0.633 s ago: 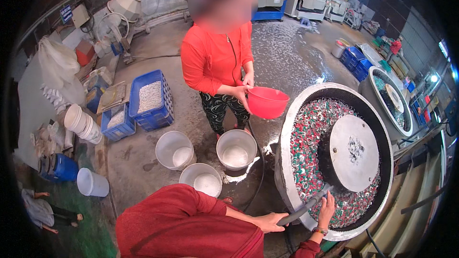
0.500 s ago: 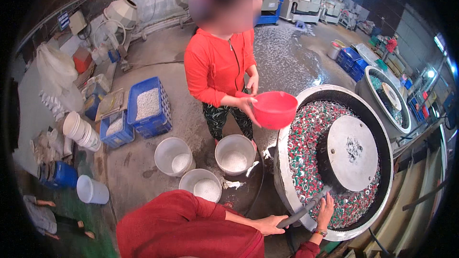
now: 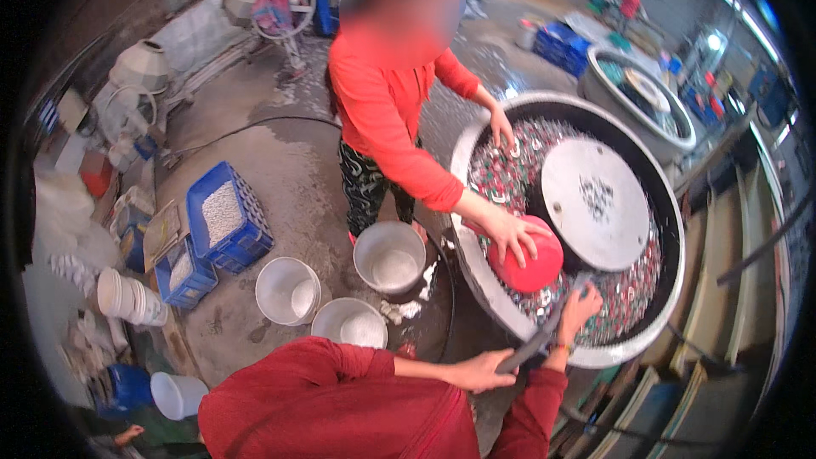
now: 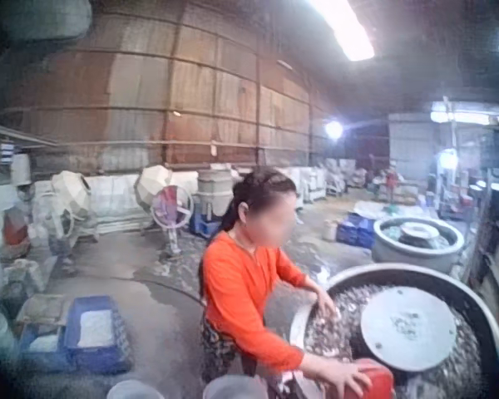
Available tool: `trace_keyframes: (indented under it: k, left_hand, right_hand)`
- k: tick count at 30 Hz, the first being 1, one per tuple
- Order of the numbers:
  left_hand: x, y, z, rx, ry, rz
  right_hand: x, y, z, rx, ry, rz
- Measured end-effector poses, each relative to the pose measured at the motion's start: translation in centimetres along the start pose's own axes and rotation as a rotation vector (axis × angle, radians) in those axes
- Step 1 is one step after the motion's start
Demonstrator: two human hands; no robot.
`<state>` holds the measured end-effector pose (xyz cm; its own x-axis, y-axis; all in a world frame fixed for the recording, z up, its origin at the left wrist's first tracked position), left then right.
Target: The person uses a hose to spray water into a rotating drum filled with colorful beads, rinsing them while the drum spins. Another person scoops beads from the drum into buckets. The person continues rinsing the drum and floor area.
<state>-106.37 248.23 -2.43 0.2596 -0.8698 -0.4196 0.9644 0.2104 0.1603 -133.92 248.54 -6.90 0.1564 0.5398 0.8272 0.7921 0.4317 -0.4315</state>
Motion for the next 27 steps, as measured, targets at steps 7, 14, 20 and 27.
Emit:
trace_keyframes:
  k: [7, 14, 20, 27]
  left_hand:
    - [0.0, -0.2, 0.3, 0.090, 0.021, 0.003]
    - [0.4, -0.3, -1.7, -0.230, -0.180, 0.083]
    - [0.3, -0.2, 0.0, 0.087, 0.018, 0.006]
    - [-1.6, -0.2, 0.4, 0.182, 0.094, -0.066]
  right_hand:
    - [-4.3, -0.3, 3.0, -0.769, -0.983, -0.356]
    - [-6.8, 4.0, 7.3, -1.043, -1.203, -0.483]
    - [-3.0, 3.5, 2.1, -0.968, -0.939, -0.775]
    - [-2.2, 3.9, 2.8, -0.895, -0.953, -0.975]
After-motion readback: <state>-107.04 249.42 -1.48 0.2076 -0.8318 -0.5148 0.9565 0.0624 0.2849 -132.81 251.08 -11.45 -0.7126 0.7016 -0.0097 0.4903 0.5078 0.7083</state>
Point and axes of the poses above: each hand's wrist, its own y-axis away from the middle knuckle, its own x-axis out of the back of the hand, z = x × y, the point moved 5 cm from there along -y, towards the middle knuckle, and after that the axes turned 12 degrees about y, right-handed, at the moved point
